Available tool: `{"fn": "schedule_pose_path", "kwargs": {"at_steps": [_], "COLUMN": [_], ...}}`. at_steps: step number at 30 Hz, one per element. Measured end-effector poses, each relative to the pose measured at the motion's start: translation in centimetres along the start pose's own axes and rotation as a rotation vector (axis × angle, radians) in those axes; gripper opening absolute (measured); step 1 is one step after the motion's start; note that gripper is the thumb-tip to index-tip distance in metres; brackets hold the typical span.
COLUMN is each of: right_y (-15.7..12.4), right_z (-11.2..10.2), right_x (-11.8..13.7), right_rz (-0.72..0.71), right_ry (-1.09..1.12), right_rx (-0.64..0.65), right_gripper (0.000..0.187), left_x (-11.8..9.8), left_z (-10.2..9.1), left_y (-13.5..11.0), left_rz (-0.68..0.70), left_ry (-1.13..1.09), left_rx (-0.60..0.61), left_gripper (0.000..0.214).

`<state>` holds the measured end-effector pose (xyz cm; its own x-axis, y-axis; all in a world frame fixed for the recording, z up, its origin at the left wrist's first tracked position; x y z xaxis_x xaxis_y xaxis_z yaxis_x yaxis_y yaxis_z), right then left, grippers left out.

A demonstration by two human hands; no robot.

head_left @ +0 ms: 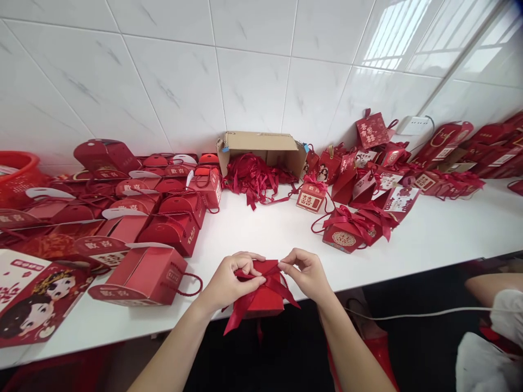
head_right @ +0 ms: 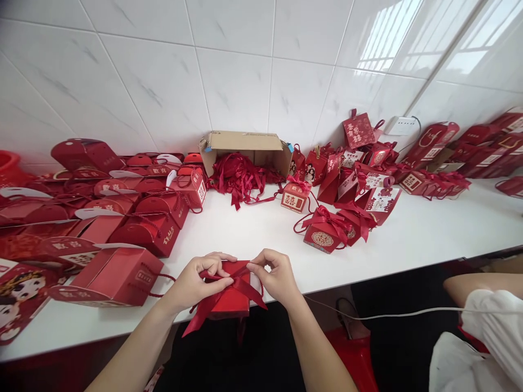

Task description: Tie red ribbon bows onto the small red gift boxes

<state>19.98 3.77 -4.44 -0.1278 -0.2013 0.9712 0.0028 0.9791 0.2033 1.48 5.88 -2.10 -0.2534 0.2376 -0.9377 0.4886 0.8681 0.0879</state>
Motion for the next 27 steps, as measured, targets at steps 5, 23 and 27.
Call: {"fn": "schedule_pose_path", "kwargs": {"at_steps": [5, 23, 27], "right_y": [-0.2, -8.7, -7.6], "right_z": [0.8, -5.2, -10.8], "right_x": [-0.1, -4.6, -5.5], "right_rz": [-0.065, 0.101, 0.173], "right_ry": [-0.054, -0.033, -0.186], "right_rx": [-0.116, -0.214, -0.529], "right_gripper": [0.017, 0.107, 0.095], "left_x": [-0.2, -2.5, -2.4], "left_z": [0.3, 5.3, 2.6], "left_y": [0.1, 0.1, -3.2], "left_rz": [0.002, 0.312, 0.338], "left_ry": [0.041, 0.235, 0.322], "left_rx": [0.033, -0.099, -0.314], "left_gripper": [0.042, 0.05, 0.052]}}
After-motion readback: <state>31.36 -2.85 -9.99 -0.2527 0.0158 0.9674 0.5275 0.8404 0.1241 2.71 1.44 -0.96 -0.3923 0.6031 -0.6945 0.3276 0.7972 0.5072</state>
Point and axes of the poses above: each hand's wrist, its own y-axis towards the middle knuckle, its own z-axis out of the palm, x = y × z, the point moved 3 cm from there along y, towards the middle knuckle
